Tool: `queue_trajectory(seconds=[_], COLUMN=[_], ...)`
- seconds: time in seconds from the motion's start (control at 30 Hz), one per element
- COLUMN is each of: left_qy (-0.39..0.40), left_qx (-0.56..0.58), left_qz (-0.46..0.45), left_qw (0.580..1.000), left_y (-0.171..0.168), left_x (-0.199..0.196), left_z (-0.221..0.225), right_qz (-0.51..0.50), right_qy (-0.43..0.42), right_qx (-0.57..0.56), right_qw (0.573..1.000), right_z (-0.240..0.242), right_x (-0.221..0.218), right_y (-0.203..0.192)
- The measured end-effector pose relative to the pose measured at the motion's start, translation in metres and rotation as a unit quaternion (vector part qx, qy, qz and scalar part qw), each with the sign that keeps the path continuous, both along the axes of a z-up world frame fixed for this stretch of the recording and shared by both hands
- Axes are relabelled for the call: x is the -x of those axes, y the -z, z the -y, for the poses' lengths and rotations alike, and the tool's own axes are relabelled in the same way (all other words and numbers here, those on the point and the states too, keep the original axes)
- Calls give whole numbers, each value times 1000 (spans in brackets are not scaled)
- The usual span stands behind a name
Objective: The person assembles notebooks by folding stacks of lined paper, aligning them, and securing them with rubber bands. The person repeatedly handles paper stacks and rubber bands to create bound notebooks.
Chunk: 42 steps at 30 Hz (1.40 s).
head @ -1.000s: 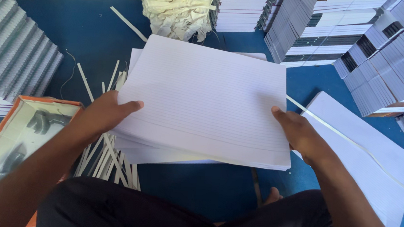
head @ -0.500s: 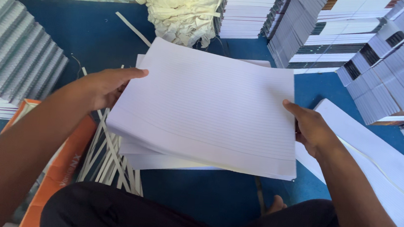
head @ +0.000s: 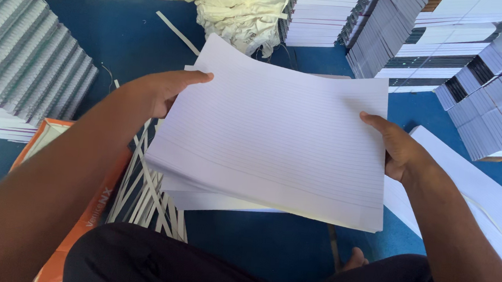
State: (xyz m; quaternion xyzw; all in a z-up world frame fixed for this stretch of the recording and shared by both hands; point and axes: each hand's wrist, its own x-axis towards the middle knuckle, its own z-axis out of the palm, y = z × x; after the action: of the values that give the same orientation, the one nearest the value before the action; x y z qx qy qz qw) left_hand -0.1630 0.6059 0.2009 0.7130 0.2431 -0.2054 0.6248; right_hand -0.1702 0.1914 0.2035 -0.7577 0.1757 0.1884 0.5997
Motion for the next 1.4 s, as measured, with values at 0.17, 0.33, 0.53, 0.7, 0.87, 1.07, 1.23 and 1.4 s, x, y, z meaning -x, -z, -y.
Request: queue_trajectory(seconds=[0.17, 0.33, 0.53, 0.7, 0.87, 1.07, 1.23, 1.4], left_qy=[1, -31, -38, -57, -78, -125, -91, -79], left_qx=[-111, -111, -88, -4, 17, 15, -8, 1], left_qz=[-3, 11, 87, 199, 332, 494, 539, 532], left_qw=[994, 993, 992, 978, 940, 860, 837, 843], left_y=[17, 13, -25, -54, -76, -62, -31, -21], left_x=[-3, 2, 29, 54, 72, 91, 108, 109], left_z=[1, 5, 19, 26, 32, 43, 40, 30], right_qz=[-7, 38, 96, 122, 262, 461, 508, 426], right_qy=[8, 4, -13, -22, -25, -54, -64, -16], right_qx=[-3, 5, 55, 81, 48, -4, -71, -127], right_qw=[1000, 999, 994, 989, 964, 886, 856, 896], right_z=[7, 12, 4, -8, -15, -13, -2, 9], right_x=[-9, -9, 4, 20, 30, 32, 30, 27], right_y=[15, 16, -25, -71, -96, -84, -55, -47])
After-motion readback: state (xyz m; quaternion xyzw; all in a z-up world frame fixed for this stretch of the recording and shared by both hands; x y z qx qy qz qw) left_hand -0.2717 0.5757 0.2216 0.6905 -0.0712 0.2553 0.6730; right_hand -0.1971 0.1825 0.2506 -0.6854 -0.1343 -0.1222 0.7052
